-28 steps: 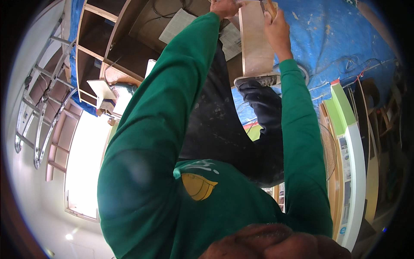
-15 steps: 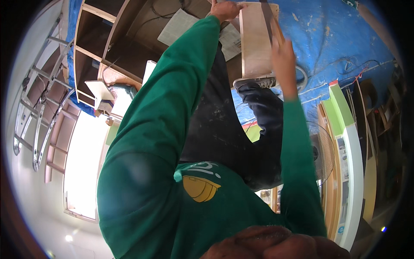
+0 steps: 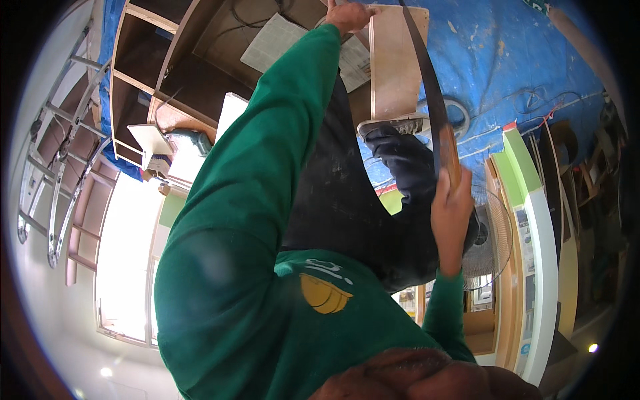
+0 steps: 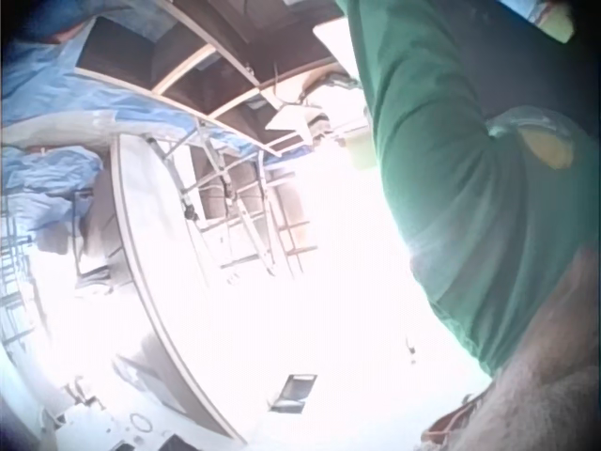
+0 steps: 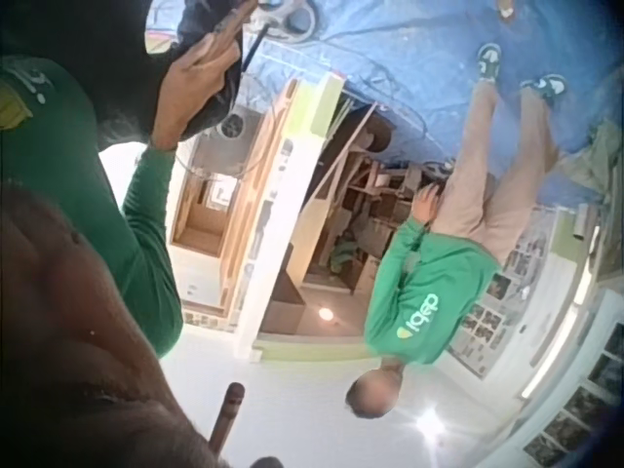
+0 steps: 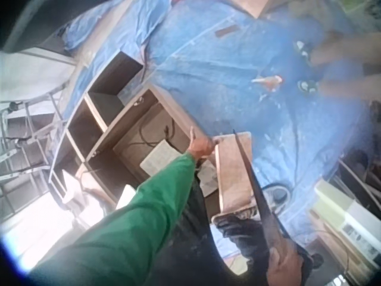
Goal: The person assembles a wooden cabinet by fitting a long trim piece into a groove on a panel. They use a hammer to tap the trim into place and then use a pry bar to adjust the fit. The person works on the cabinet while it is lying on a blue protective sheet on the floor.
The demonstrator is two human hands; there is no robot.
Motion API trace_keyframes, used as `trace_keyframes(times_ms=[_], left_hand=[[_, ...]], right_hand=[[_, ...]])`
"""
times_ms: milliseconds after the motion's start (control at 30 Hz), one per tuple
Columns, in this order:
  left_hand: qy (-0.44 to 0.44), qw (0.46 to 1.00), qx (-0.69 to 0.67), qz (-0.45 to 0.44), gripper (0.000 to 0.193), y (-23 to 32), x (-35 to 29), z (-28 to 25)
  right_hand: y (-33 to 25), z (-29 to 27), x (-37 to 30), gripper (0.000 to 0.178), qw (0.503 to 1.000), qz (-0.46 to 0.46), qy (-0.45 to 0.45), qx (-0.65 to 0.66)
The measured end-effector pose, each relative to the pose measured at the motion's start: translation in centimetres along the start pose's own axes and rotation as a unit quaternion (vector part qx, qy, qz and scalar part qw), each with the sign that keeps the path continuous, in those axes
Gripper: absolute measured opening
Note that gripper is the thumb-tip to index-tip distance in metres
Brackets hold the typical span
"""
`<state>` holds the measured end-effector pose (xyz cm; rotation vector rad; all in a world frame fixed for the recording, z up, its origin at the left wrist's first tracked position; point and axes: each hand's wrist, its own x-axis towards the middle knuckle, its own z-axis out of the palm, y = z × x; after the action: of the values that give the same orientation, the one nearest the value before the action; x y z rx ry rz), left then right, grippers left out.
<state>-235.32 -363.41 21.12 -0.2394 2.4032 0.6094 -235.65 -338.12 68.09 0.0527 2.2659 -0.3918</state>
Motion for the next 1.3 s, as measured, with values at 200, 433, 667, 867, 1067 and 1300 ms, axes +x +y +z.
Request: trace_keyframes(times_ms=[200, 433, 667, 867, 1067, 1300], left_hand=[[0.021, 0.997, -0.041, 0.059, 0.05, 3.2, 0.6, -0.9], [0.055, 0.995, -0.044, 0.066, 0.041, 0.2, 1.1, 1.7], [-0.033, 0.997, -0.026, 0.063, 0.052, -0.9, 1.8, 2.2], [-0.055, 0.995, -0.005, 0.077, 0.052, 1.8, 2.5, -1.0], [-0.04, 0.998, -0.01, 0.041, 0.053, 0.6, 2.0, 0.7], [0.013, 0.993, 0.026, 0.115, 0.052, -0.5, 2.9, 3.3]], right_hand=[[0.7, 11.6, 25.2, 0.042, 0.984, -0.127, 0.122, 0.006], [0.3, 3.9, 6.2, 0.038, 0.998, -0.056, 0.022, -0.008], [1.7, 4.6, 6.6, 0.037, 0.998, -0.063, 0.021, -0.001], [-0.9, 10.5, 24.2, 0.039, 0.982, -0.153, 0.106, 0.014], [-0.7, 1.5, 1.5, 0.034, 0.999, 0.022, -0.013, -0.03], [3.5, 8.3, 12.2, 0.04, 0.987, -0.152, 0.046, 0.003]])
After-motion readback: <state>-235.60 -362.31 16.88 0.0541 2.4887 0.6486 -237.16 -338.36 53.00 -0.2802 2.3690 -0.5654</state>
